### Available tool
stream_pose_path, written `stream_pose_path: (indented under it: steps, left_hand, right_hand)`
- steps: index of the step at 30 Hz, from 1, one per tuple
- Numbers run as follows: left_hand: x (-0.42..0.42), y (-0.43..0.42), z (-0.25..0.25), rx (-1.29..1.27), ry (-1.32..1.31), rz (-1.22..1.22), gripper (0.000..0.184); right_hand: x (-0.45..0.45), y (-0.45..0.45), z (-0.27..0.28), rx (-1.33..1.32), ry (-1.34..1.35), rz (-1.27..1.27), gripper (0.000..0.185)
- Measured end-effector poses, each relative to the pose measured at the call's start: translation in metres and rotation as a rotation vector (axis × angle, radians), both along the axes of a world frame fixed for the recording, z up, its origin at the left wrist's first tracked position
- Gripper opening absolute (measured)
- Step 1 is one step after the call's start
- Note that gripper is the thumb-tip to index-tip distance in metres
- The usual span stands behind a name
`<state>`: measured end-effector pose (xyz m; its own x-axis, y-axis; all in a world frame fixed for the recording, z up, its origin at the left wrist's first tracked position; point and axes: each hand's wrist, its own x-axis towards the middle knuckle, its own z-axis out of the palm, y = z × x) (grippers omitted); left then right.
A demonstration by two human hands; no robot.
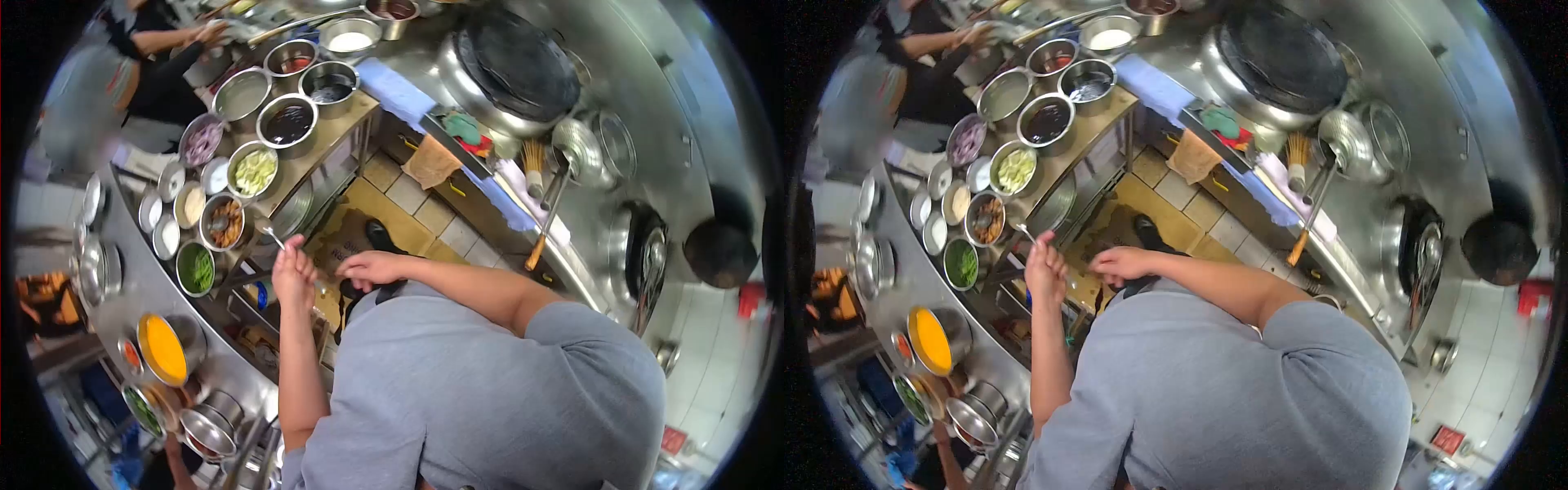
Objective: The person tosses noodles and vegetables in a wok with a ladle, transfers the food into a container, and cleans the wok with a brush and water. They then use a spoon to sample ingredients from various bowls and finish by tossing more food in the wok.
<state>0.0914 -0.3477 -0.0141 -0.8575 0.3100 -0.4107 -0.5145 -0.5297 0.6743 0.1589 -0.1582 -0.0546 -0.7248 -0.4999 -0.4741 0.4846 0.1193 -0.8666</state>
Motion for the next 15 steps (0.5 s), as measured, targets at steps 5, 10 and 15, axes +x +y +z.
stream_pose_path:
  steps: [5, 10, 15]
  left_hand:
    - [0.053, -0.041, -0.122, -1.087, 0.176, -0.430, 0.039]
    - [0.113, -0.088, -0.138, -1.291, 0.136, -0.730, 0.028]
    - [0.160, -0.131, -0.164, -1.584, 0.214, -0.885, 0.031]
  right_hand:
    - [0.084, 0.109, -0.148, 1.076, -0.106, -0.105, 0.036]
    - [0.119, 0.195, -0.176, 1.254, -0.326, -0.308, 0.050]
    - [0.060, 0.238, -0.160, 1.358, -0.208, -0.392, 0.070]
